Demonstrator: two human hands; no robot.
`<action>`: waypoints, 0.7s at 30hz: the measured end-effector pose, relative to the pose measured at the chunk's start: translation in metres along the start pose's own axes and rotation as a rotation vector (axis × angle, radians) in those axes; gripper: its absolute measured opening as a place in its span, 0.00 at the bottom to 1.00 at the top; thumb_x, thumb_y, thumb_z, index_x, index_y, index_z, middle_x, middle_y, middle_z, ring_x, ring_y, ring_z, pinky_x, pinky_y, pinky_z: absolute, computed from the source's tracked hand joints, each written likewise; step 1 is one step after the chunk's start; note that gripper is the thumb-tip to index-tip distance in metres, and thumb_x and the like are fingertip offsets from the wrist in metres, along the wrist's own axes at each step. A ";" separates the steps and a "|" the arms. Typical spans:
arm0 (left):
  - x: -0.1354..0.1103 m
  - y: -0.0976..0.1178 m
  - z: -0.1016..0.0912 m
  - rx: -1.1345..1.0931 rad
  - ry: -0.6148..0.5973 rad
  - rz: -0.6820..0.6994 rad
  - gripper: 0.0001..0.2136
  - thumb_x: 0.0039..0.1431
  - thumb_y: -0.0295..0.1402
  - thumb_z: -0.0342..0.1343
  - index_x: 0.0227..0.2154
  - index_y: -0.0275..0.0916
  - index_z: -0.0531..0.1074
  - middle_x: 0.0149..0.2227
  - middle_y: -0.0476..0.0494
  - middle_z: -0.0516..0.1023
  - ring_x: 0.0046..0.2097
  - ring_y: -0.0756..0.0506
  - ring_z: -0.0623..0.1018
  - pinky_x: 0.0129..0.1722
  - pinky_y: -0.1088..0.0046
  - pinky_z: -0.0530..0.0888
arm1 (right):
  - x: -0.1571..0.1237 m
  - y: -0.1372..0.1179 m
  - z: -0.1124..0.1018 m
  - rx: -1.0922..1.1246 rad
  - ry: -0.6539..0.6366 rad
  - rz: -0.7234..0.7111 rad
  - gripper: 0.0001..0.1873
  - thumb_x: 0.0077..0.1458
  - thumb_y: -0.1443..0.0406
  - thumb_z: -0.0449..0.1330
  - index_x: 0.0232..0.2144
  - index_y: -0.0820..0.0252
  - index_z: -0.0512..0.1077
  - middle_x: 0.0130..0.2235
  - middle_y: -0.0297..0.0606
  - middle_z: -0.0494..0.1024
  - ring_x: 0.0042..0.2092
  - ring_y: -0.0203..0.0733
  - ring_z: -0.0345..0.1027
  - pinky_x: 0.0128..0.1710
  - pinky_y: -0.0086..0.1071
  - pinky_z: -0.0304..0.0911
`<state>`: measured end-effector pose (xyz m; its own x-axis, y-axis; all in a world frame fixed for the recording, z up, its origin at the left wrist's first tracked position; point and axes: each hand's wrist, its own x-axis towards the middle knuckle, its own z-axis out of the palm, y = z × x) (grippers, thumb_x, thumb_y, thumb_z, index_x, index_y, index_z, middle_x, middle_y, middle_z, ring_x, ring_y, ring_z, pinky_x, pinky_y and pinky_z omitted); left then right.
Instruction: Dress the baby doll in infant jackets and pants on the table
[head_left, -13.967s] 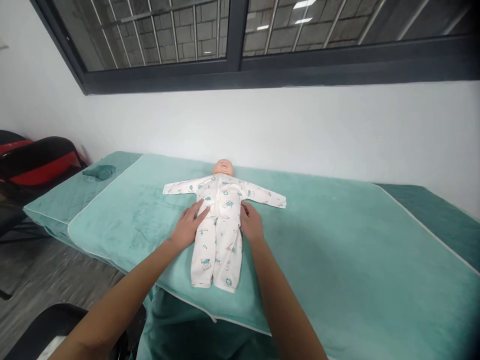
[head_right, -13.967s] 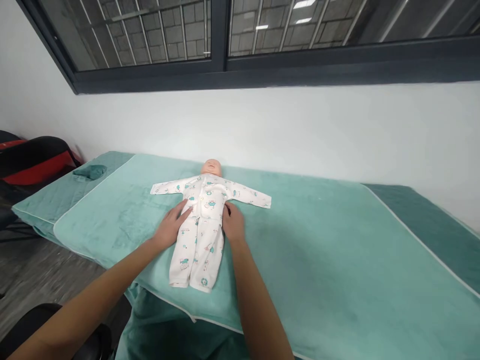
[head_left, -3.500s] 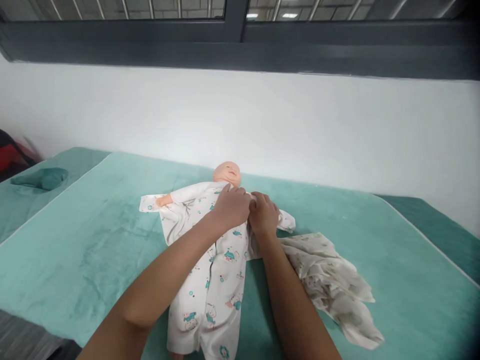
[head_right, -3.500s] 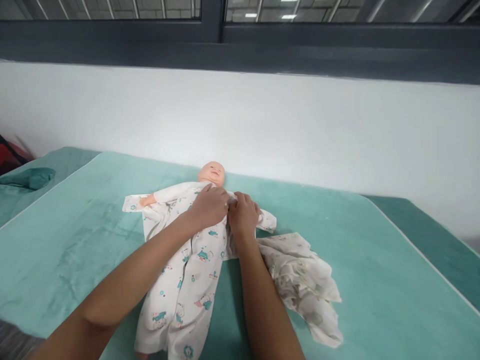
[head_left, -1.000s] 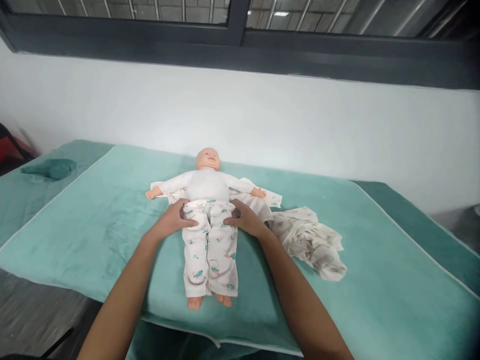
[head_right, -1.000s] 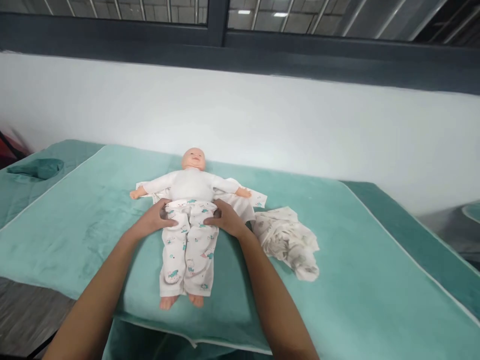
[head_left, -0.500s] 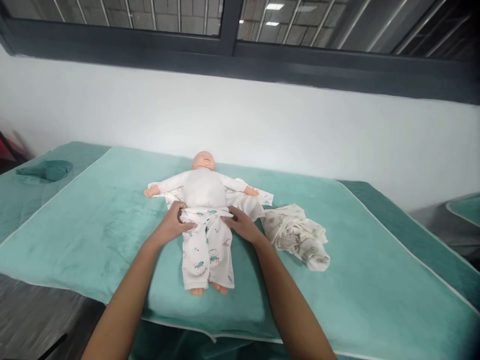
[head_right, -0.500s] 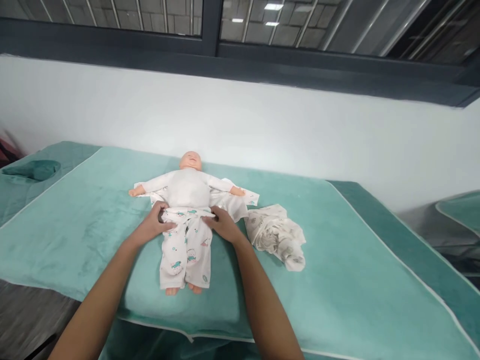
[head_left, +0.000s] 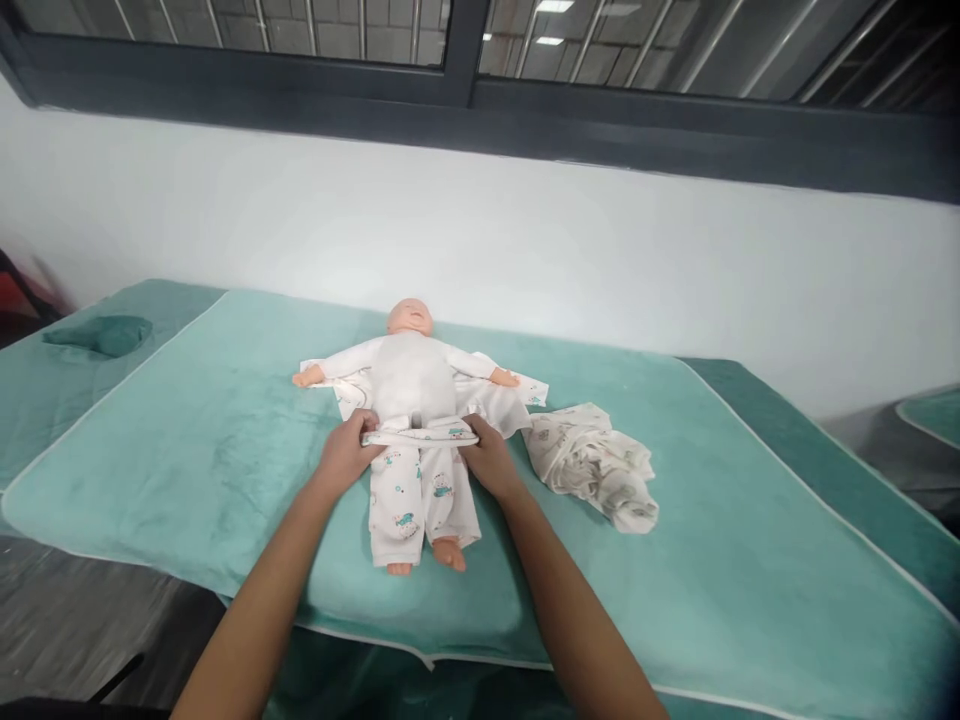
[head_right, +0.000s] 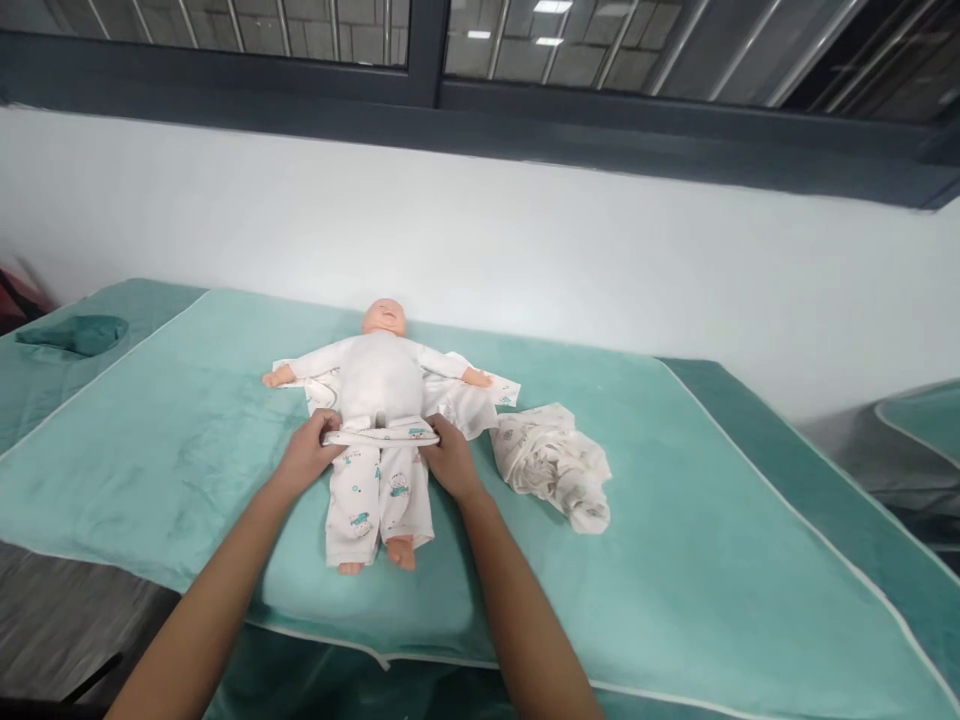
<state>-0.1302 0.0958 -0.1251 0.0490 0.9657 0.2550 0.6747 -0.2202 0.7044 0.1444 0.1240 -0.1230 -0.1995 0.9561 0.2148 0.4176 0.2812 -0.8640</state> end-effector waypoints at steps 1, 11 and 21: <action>-0.002 0.002 -0.004 -0.048 -0.041 0.018 0.10 0.56 0.37 0.60 0.38 0.42 0.67 0.36 0.49 0.72 0.37 0.46 0.72 0.38 0.70 0.68 | -0.002 -0.001 -0.003 0.032 -0.078 -0.011 0.07 0.52 0.61 0.59 0.34 0.57 0.70 0.34 0.33 0.74 0.37 0.42 0.66 0.36 0.32 0.59; -0.057 0.005 0.007 0.106 0.023 0.235 0.15 0.64 0.36 0.52 0.21 0.41 0.63 0.26 0.48 0.69 0.32 0.46 0.70 0.37 0.67 0.68 | -0.050 -0.007 0.010 -0.010 0.098 0.070 0.06 0.51 0.63 0.56 0.23 0.56 0.65 0.25 0.32 0.69 0.33 0.43 0.62 0.34 0.34 0.58; -0.110 0.036 0.004 -0.031 -0.148 0.132 0.47 0.40 0.50 0.73 0.63 0.44 0.60 0.61 0.33 0.65 0.63 0.32 0.66 0.61 0.52 0.68 | -0.111 -0.025 -0.005 0.122 -0.270 -0.045 0.51 0.37 0.56 0.75 0.62 0.44 0.58 0.61 0.44 0.67 0.61 0.63 0.62 0.60 0.52 0.61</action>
<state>-0.1083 -0.0180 -0.1308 0.2446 0.9373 0.2483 0.6325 -0.3483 0.6919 0.1604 0.0114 -0.1227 -0.4506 0.8817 0.1399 0.2965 0.2956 -0.9081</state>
